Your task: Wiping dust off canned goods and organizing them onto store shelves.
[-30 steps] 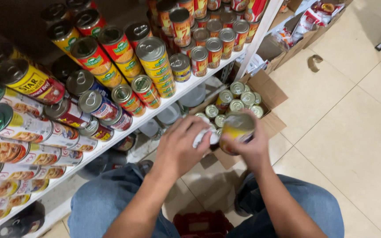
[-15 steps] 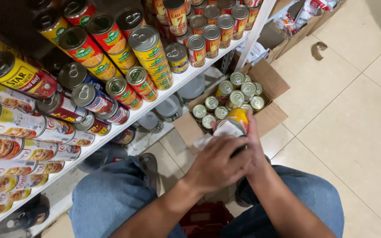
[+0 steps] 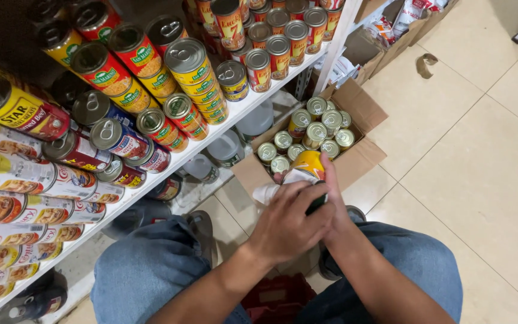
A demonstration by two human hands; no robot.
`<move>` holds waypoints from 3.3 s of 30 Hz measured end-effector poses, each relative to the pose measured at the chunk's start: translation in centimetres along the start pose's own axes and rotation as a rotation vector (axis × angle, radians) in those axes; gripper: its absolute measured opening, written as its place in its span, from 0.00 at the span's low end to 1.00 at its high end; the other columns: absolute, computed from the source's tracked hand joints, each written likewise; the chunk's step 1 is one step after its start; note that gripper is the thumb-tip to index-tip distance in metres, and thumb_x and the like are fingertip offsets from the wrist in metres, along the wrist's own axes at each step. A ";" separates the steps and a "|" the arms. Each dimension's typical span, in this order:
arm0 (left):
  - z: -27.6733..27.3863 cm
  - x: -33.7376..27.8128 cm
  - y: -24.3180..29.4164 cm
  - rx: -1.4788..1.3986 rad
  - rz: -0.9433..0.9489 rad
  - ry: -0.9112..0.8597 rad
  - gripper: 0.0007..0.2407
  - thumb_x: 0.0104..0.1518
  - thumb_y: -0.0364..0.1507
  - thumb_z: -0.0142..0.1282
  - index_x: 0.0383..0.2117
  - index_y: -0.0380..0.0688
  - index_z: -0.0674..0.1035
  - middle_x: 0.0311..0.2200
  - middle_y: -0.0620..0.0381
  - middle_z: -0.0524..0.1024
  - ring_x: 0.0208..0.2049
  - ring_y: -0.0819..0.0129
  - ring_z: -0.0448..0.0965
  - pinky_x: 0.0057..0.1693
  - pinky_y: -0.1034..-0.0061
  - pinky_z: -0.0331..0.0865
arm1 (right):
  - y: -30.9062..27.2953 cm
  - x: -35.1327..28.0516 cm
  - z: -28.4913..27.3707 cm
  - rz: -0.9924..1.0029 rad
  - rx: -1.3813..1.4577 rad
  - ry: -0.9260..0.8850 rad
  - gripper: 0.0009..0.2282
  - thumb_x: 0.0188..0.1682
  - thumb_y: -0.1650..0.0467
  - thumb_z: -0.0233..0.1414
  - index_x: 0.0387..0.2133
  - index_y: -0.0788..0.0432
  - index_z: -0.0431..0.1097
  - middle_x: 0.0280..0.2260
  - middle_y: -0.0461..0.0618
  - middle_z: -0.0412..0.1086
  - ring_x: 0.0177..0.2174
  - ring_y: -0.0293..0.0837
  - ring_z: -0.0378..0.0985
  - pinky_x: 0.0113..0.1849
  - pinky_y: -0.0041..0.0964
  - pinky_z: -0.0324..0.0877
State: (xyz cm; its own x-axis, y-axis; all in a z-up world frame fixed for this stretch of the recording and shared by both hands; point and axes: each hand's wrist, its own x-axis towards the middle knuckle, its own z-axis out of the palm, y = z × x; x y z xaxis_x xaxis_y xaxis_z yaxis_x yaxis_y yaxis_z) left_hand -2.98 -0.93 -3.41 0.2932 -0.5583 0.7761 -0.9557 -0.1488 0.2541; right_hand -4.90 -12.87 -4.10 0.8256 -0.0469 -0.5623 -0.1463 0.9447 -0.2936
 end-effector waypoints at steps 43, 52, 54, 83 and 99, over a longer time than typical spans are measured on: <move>-12.8 -5.3 -13.0 -0.434 -0.873 0.189 0.08 0.57 0.27 0.60 0.41 0.44 0.82 0.42 0.61 0.83 0.42 0.71 0.81 0.52 0.77 0.74 | -0.8 -8.4 29.8 -1.338 -1.027 -0.490 0.34 0.34 0.78 0.67 0.55 0.67 0.56 0.47 0.60 0.70 0.42 0.50 0.80 0.44 0.37 0.81; -14.9 -7.0 -16.7 -0.419 -1.119 0.496 0.07 0.56 0.28 0.59 0.38 0.43 0.84 0.36 0.59 0.86 0.38 0.71 0.80 0.49 0.79 0.72 | -0.5 -4.2 38.7 -1.345 -1.125 -0.578 0.32 0.35 0.75 0.67 0.54 0.64 0.59 0.45 0.54 0.75 0.40 0.42 0.79 0.45 0.33 0.71; -14.7 -7.3 -16.9 -0.493 -1.183 0.512 0.06 0.57 0.28 0.60 0.38 0.44 0.84 0.38 0.58 0.86 0.39 0.71 0.79 0.50 0.79 0.73 | -0.3 -4.0 38.8 -1.277 -1.183 -0.602 0.29 0.35 0.77 0.65 0.53 0.62 0.63 0.47 0.55 0.74 0.45 0.44 0.78 0.50 0.35 0.70; -14.6 -4.3 -12.9 -0.705 -1.419 0.172 0.11 0.60 0.33 0.55 0.47 0.48 0.80 0.50 0.56 0.80 0.49 0.67 0.77 0.56 0.71 0.69 | -2.3 -1.5 31.0 -1.787 -1.064 -0.458 0.23 0.53 0.80 0.51 0.62 0.64 0.56 0.52 0.58 0.65 0.50 0.48 0.68 0.53 0.41 0.68; -3.4 -7.2 -12.6 -0.330 -1.249 -1.025 0.21 0.62 0.48 0.47 0.53 0.50 0.77 0.53 0.38 0.78 0.58 0.43 0.75 0.60 0.53 0.71 | 1.5 22.2 -27.5 -0.548 -0.730 0.780 0.08 0.46 0.71 0.49 0.37 0.60 0.70 0.27 0.53 0.69 0.24 0.46 0.76 0.28 0.40 0.74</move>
State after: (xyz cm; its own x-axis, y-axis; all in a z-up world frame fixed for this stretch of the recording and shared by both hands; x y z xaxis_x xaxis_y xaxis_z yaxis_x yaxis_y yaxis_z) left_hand 7.06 7.74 -10.28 0.5626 -0.5271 -0.6369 -0.0705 -0.7982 0.5983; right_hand -1.78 -21.41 -38.34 0.3591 -0.8070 -0.4688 -0.3610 0.3431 -0.8672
